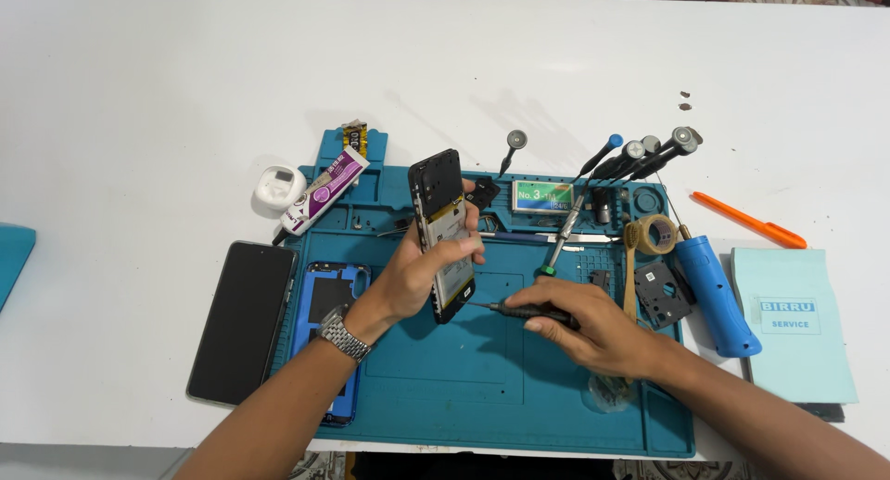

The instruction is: The person repairs a disassembled smartphone at a workbench, holding the phone body in one hand while using a precision screwdriver with the other to unscrew and work on internal components. They reposition and turn the phone repeatedly to access different edges and continue working on the internals.

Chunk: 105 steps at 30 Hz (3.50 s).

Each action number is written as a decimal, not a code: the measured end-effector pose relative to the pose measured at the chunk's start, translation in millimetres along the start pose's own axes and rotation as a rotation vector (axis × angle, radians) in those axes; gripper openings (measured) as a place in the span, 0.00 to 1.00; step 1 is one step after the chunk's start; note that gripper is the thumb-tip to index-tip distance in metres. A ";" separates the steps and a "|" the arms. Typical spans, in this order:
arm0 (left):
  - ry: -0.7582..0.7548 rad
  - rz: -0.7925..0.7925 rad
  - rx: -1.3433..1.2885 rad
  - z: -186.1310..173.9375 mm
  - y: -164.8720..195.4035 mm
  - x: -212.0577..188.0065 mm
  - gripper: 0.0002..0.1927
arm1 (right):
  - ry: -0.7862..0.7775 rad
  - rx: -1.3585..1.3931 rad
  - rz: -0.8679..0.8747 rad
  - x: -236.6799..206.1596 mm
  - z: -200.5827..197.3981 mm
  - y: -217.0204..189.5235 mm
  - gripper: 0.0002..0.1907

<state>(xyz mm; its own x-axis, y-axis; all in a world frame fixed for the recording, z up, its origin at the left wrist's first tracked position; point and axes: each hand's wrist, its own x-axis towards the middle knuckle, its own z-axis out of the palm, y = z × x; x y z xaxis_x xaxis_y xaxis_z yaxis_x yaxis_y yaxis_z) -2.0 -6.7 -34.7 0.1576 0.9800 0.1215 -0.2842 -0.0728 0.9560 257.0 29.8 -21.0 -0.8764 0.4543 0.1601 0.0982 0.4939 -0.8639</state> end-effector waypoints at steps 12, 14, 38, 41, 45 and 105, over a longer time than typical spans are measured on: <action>-0.045 0.016 0.178 7.3 11.6 -2.1 0.41 | 0.005 0.062 0.078 -0.2 3.0 0.5 0.16; -0.045 0.024 0.194 8.5 12.1 -3.0 0.41 | 0.000 0.065 0.135 0.2 3.3 0.3 0.16; 0.032 0.070 0.370 29.7 19.5 -8.3 0.37 | 0.084 -0.050 0.172 0.2 7.3 -6.7 0.15; 0.046 0.048 0.352 29.5 19.2 -7.7 0.37 | 0.064 -0.149 0.142 1.2 5.8 -7.0 0.10; 0.039 0.045 0.360 29.4 18.8 -7.5 0.37 | 0.055 -0.073 0.190 0.7 4.4 -8.4 0.20; 0.048 -0.066 0.350 16.6 14.3 -1.2 0.31 | -0.022 -0.109 0.204 15.7 0.0 -27.5 0.17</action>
<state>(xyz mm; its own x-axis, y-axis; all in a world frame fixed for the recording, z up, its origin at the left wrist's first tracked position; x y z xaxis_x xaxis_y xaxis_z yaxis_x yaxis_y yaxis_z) 9.5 -12.0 -16.8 0.1178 0.9917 0.0519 0.0678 -0.0602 0.9959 240.5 23.4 5.2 -0.8427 0.5378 -0.0242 0.3241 0.4710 -0.8205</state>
